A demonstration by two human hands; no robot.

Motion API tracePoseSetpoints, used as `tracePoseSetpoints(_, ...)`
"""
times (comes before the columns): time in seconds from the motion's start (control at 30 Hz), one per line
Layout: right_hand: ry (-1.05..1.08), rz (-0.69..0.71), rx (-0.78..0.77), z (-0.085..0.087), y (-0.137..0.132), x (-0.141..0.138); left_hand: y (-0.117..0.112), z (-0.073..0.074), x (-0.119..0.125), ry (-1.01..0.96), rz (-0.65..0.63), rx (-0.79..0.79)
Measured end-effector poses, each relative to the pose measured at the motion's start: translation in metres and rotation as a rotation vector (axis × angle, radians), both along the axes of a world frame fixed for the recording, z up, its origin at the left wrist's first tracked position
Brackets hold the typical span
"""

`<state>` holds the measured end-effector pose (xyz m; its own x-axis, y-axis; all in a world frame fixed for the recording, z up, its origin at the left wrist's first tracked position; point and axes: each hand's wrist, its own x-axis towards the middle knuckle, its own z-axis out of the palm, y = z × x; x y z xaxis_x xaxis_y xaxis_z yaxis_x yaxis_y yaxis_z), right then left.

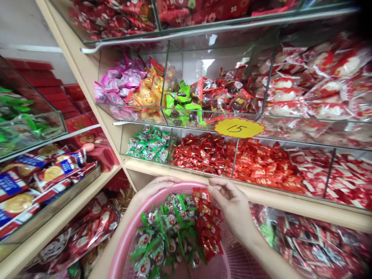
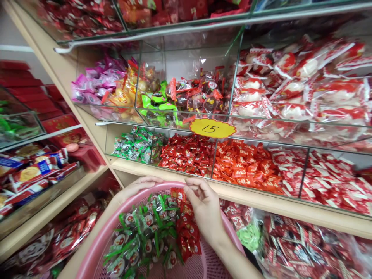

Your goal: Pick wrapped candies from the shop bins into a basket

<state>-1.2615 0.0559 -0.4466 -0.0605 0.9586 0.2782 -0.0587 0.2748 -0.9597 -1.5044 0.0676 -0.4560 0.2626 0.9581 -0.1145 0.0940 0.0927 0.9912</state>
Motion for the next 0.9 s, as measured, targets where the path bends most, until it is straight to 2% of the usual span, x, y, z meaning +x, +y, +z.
tracePoseSetpoints(0.1,0.017,0.072,-0.041,-0.001,0.003,-0.025,-0.006,0.003,-0.001,-0.007,-0.016,0.045)
tracePoseSetpoints(0.17,0.035,0.072,-0.062,-0.003,0.005,-0.039,-0.006,0.0,-0.002,-0.092,-0.062,-0.021)
tracePoseSetpoints(0.27,0.065,0.085,-0.093,-0.007,0.006,-0.055,-0.002,-0.011,-0.005,-0.198,-0.099,-0.116)
tracePoseSetpoints(0.37,0.077,0.106,-0.093,-0.009,0.006,-0.065,0.004,-0.022,-0.009,-0.208,-0.074,-0.152)
tracePoseSetpoints(0.6,0.029,0.131,-0.125,-0.012,0.007,-0.067,0.01,-0.027,-0.011,-0.17,-0.101,-0.143)
tracePoseSetpoints(0.8,-0.121,0.325,-0.161,-0.013,0.01,-0.071,0.016,-0.034,-0.013,-0.173,-0.154,-0.097)
tracePoseSetpoints(0.9,-0.17,0.339,-0.145,-0.009,0.013,-0.061,0.011,-0.028,-0.013,-0.206,-0.18,-0.063)
